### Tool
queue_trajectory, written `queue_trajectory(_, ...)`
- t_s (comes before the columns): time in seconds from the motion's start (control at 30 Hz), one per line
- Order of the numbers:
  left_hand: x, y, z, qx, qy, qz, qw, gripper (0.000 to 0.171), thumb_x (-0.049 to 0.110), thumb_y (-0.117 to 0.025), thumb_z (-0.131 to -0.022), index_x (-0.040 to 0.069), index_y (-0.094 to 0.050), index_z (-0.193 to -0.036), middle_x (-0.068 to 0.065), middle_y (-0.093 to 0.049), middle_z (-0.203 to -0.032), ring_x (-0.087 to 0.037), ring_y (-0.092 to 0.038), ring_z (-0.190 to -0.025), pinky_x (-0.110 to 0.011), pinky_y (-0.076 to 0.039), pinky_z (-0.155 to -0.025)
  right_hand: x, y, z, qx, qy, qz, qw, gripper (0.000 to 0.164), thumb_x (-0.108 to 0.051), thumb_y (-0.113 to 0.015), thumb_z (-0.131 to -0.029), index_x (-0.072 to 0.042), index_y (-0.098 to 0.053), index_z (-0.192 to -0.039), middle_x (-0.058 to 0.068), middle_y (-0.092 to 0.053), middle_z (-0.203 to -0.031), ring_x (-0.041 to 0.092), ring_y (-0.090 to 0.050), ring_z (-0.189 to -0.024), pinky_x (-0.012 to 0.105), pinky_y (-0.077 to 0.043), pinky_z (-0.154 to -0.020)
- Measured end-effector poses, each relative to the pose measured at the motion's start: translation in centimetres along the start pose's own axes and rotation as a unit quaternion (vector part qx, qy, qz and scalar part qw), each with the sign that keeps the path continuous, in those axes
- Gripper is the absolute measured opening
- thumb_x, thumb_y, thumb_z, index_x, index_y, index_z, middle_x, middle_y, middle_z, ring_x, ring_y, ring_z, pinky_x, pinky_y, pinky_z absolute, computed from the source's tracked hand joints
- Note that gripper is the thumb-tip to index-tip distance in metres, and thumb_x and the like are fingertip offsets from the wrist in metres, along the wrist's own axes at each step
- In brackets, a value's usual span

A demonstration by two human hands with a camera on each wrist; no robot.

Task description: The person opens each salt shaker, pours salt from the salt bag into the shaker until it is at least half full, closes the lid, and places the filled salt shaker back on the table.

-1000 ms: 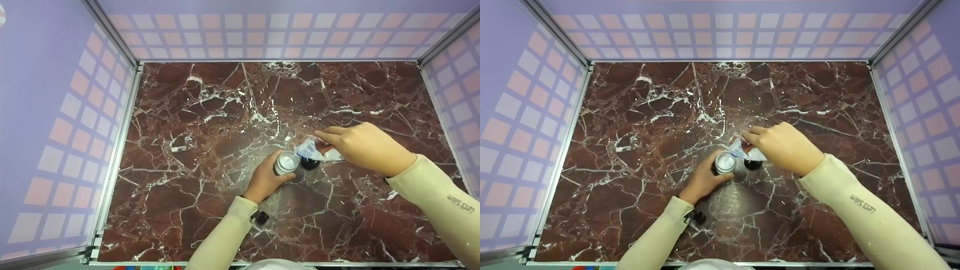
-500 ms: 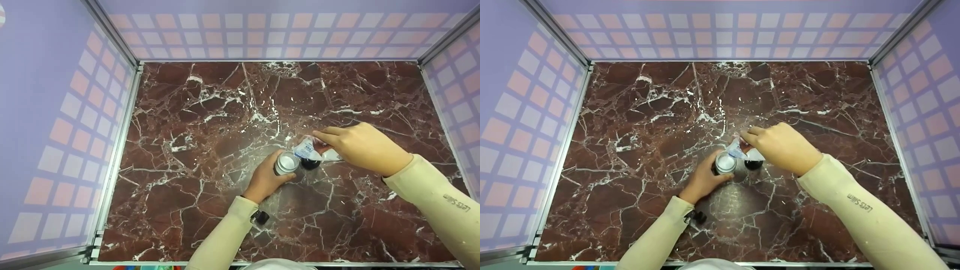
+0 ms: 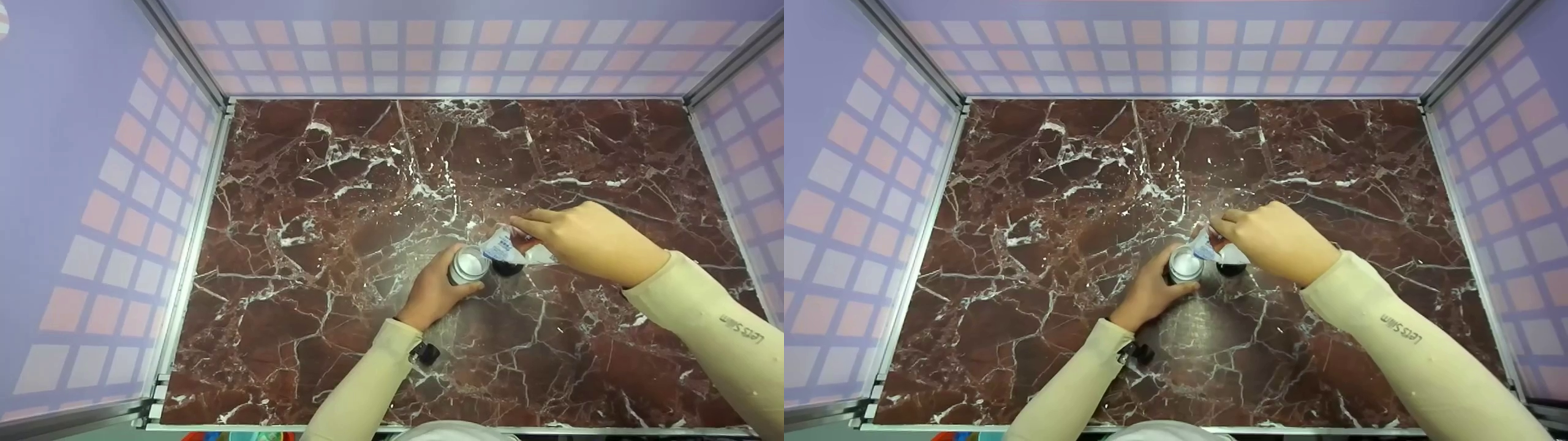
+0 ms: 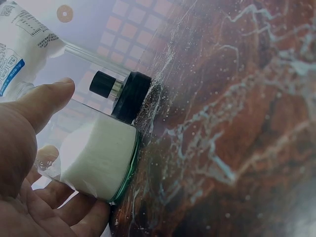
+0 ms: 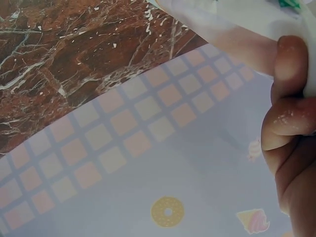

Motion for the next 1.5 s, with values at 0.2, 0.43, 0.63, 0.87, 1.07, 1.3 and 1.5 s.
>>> queue_trajectory(0.2,-0.1,-0.1,-0.1,-0.005,-0.001,0.002,1.0,0.073,0.04,-0.089,-0.08,0.032,-0.054,-0.144,0.009,-0.063,-0.137,-0.011,-0.061,-0.121,-0.037,-0.048,-0.104,-0.2,0.4,-0.5,-0.031,-0.001,0.008,0.999,0.065,0.02,-0.073,-0.071,-0.003,-0.068,-0.132,0.012,-0.074,-0.114,0.012,-0.047,-0.05,0.028,-0.034,-0.04)
queue_trajectory(0.43,-0.1,0.0,-0.1,-0.006,0.003,-0.011,0.9999,0.075,0.041,-0.089,-0.08,0.031,-0.053,-0.146,0.008,-0.062,-0.138,-0.011,-0.061,-0.12,-0.036,-0.049,-0.102,-0.3,0.9,-1.0,-0.037,0.003,0.003,0.999,0.067,0.02,-0.072,-0.071,-0.003,-0.067,-0.134,0.012,-0.074,-0.119,0.015,-0.059,-0.055,0.027,-0.034,-0.04)
queue_trajectory(0.63,-0.1,0.0,-0.2,-0.003,-0.003,-0.011,0.9999,0.074,0.04,-0.089,-0.08,0.032,-0.054,-0.144,0.009,-0.063,-0.136,-0.011,-0.061,-0.119,-0.036,-0.049,-0.102,-0.3,0.8,-1.1,-0.034,0.006,-0.001,0.999,0.067,0.019,-0.073,-0.071,-0.004,-0.067,-0.134,0.011,-0.074,-0.119,0.014,-0.057,-0.054,0.026,-0.035,-0.041)
queue_trajectory(0.87,0.0,0.1,-0.2,-0.006,0.001,-0.006,1.0,0.074,0.039,-0.09,-0.079,0.031,-0.055,-0.143,0.009,-0.064,-0.135,-0.01,-0.062,-0.117,-0.036,-0.05,-0.1,-0.4,0.9,-1.2,-0.033,0.014,0.006,0.999,0.064,0.016,-0.077,-0.073,-0.003,-0.067,-0.133,0.012,-0.074,-0.118,0.013,-0.054,-0.051,0.026,-0.036,-0.04)
queue_trajectory(1.07,0.0,0.1,-0.1,-0.006,-0.001,0.0,1.0,0.073,0.037,-0.091,-0.078,0.03,-0.056,-0.142,0.009,-0.064,-0.131,-0.009,-0.062,-0.113,-0.035,-0.051,-0.098,-0.6,1.2,-1.5,-0.051,0.009,0.015,0.999,0.063,0.015,-0.077,-0.074,-0.004,-0.067,-0.133,0.012,-0.074,-0.119,0.008,-0.045,-0.048,0.025,-0.029,-0.04)
queue_trajectory(1.3,-0.1,0.0,-0.1,-0.005,-0.005,0.005,1.0,0.074,0.037,-0.091,-0.078,0.031,-0.055,-0.143,0.01,-0.064,-0.134,-0.009,-0.061,-0.117,-0.036,-0.049,-0.101,-0.5,1.4,-1.7,-0.068,0.015,0.031,0.997,0.071,0.024,-0.065,-0.07,-0.004,-0.067,-0.135,0.011,-0.074,-0.12,0.005,-0.031,-0.046,0.023,-0.024,-0.04)
queue_trajectory(1.5,-0.2,0.0,-0.3,-0.004,-0.015,0.007,0.9999,0.072,0.035,-0.091,-0.077,0.031,-0.057,-0.141,0.011,-0.065,-0.132,-0.008,-0.061,-0.117,-0.035,-0.049,-0.102,-0.4,1.6,-1.9,-0.067,0.02,0.029,0.997,0.074,0.025,-0.064,-0.069,-0.005,-0.066,-0.137,0.01,-0.074,-0.119,0.006,-0.031,-0.046,0.022,-0.022,-0.04)
Point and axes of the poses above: each hand's wrist, its own z-axis away from the middle knuckle, its own y-axis out of the back of the hand, x = y × z, the point moved 2 cm from there along -z, towards the middle knuckle
